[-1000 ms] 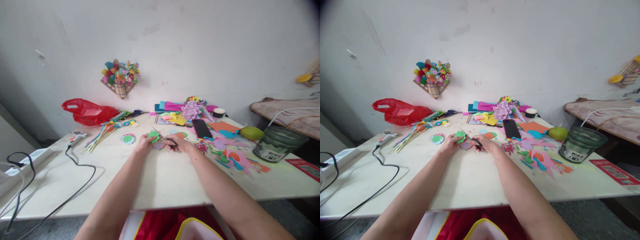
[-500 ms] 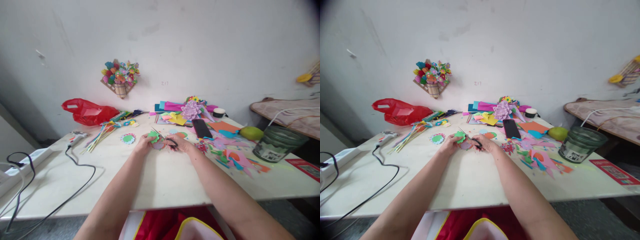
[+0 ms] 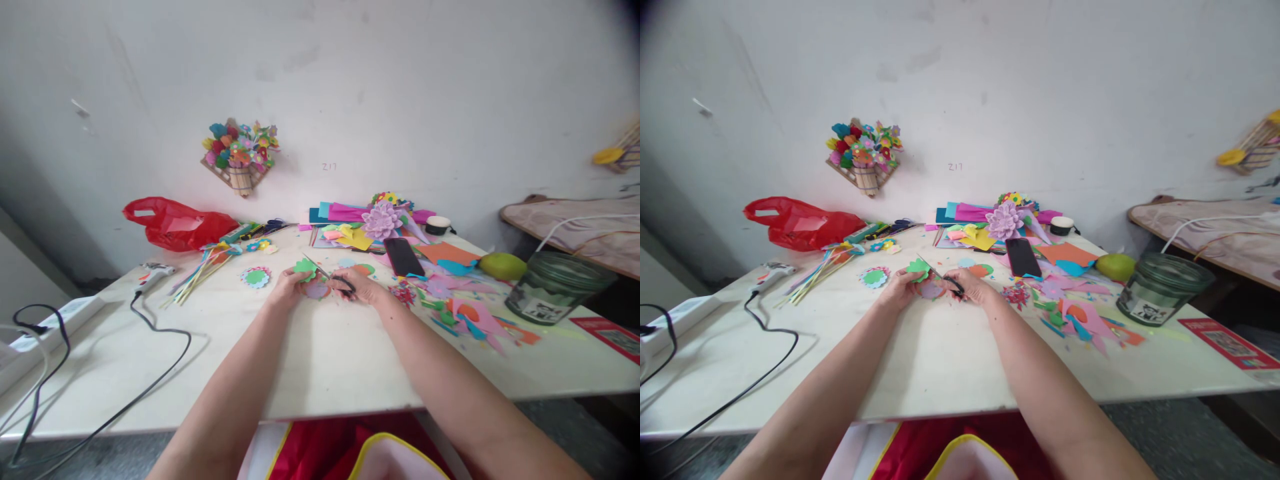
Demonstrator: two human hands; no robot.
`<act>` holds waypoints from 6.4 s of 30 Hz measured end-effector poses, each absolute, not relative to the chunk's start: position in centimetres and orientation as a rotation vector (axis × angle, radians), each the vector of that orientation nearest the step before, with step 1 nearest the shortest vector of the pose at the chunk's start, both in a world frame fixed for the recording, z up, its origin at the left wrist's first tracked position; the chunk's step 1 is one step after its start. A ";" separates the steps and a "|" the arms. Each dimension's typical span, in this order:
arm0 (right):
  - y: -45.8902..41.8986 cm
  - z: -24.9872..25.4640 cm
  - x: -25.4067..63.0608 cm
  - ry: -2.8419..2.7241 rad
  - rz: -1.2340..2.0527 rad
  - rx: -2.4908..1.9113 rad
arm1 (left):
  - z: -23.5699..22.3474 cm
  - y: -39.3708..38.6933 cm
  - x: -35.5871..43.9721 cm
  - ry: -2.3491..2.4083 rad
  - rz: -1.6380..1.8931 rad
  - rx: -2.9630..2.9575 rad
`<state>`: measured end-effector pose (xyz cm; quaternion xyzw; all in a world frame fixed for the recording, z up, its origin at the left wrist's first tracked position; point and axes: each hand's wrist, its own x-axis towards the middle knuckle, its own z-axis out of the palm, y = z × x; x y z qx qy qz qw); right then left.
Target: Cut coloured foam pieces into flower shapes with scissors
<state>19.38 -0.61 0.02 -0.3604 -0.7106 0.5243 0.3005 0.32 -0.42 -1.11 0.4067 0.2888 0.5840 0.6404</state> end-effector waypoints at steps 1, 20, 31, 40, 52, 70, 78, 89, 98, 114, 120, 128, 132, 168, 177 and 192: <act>-0.7 0.1 19.4 -1.884 1.391 -0.956 | -1.1 -0.4 0.3 0.660 1.332 0.931; -0.5 -0.2 19.3 -1.876 1.380 -0.988 | -1.0 -0.5 0.3 0.697 1.332 0.904; -0.4 -0.3 19.3 -1.856 1.432 -0.989 | -1.4 0.0 0.0 0.756 1.357 0.939; -0.1 -0.5 19.6 -1.884 1.411 -0.975 | -1.3 0.1 -0.1 0.752 1.414 1.030; -0.5 0.3 19.4 -1.850 1.433 -1.018 | -1.7 -0.1 0.0 0.737 1.218 1.169; 0.0 0.1 20.1 -1.957 1.368 -1.020 | -1.5 -0.1 -0.1 0.782 1.220 1.072; 0.0 0.1 20.0 -2.015 1.332 -1.071 | -1.4 -0.4 0.0 0.760 1.185 1.100; -0.1 0.2 20.0 -2.028 1.346 -1.031 | -1.8 -0.1 -0.2 0.723 1.152 1.096; 0.0 0.1 19.9 -2.050 1.297 -1.068 | -1.7 -0.2 -0.1 0.732 1.156 1.072; 0.1 -0.2 19.8 -1.976 1.350 -1.063 | -1.4 -0.4 0.1 0.741 1.191 1.029; -0.2 0.0 19.7 -1.977 1.368 -1.077 | -1.4 -0.2 -0.1 0.748 1.240 1.044; -0.8 0.7 19.7 -1.988 1.351 -1.072 | -1.5 0.0 -0.2 0.788 1.269 1.070; -0.9 0.9 19.6 -1.964 1.348 -1.075 | -1.5 0.0 -0.3 0.795 1.288 1.073; -1.2 0.4 18.3 -1.914 1.297 -1.119 | -1.6 0.1 0.3 0.733 1.354 0.939; -0.5 -0.4 18.4 -1.919 1.289 -1.077 | -1.5 0.0 0.4 0.742 1.354 0.919; -1.0 0.2 18.3 -1.885 1.313 -1.076 | -1.3 -0.1 0.4 0.739 1.386 0.874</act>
